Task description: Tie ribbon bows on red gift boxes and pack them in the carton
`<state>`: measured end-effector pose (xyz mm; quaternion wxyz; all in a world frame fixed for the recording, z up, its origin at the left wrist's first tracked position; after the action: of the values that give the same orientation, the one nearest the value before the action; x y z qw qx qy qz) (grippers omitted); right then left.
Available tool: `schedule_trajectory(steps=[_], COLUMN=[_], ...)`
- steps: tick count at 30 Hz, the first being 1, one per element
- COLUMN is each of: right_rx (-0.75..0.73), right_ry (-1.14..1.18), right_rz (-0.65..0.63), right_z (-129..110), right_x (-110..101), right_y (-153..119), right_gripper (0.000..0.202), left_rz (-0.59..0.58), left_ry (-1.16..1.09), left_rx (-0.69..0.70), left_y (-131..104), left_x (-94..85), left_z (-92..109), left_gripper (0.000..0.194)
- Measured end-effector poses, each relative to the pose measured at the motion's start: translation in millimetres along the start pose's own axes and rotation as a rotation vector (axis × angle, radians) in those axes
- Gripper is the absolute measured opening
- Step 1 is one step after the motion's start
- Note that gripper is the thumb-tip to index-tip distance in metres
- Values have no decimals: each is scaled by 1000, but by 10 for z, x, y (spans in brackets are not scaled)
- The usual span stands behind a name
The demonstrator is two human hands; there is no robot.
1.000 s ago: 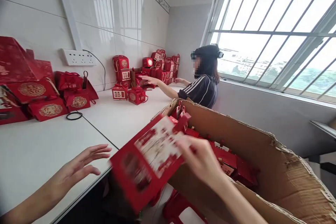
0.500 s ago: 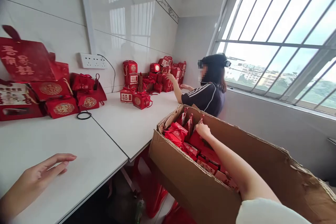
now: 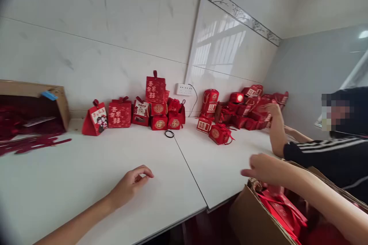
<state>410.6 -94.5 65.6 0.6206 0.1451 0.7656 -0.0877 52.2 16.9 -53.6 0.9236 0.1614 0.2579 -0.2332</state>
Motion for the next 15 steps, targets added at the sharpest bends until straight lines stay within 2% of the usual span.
schedule_trajectory(steps=[1,2,4,7,10,12,15], right_rx=[-115,-209,-481,-765,-840,-859,-818], right_ry=[-32,-40,-57,-103,-65,-11,96], right_rz=[-115,-164,-144,-226,-231,-230,-225], right_z=[-326,-678,-1452,-2528,-3418,-3941,-4608], right_x=[58,116,259,624,971,1139,1278], right_y=[98,185,322,472,639,742,872], right_gripper=[30,25,26,24,33,43,52], left_rz=[-6,0,33,60,57,77,108], left_ry=[3,14,82,307,540,649,784], left_rx=[-4,-2,51,283,522,582,604], left_y=[-14,-30,-64,-107,-124,-111,-77], left_x=[11,16,12,17,40,31,-7], left_z=[-7,-14,-25,-21,-49,-95,-151], left_gripper=[21,21,21,21,19,18,15])
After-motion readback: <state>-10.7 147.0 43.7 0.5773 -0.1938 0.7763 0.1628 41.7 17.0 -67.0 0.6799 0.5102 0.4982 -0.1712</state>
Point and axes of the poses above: each hand's wrist, its own y-axis towards the middle knuckle, its own x-axis out of the palm, z = x × y, the point moved 3 cm from there along y, towards the middle knuckle, and after that the axes turned 8 degrees about y, right-handed, at the moved point
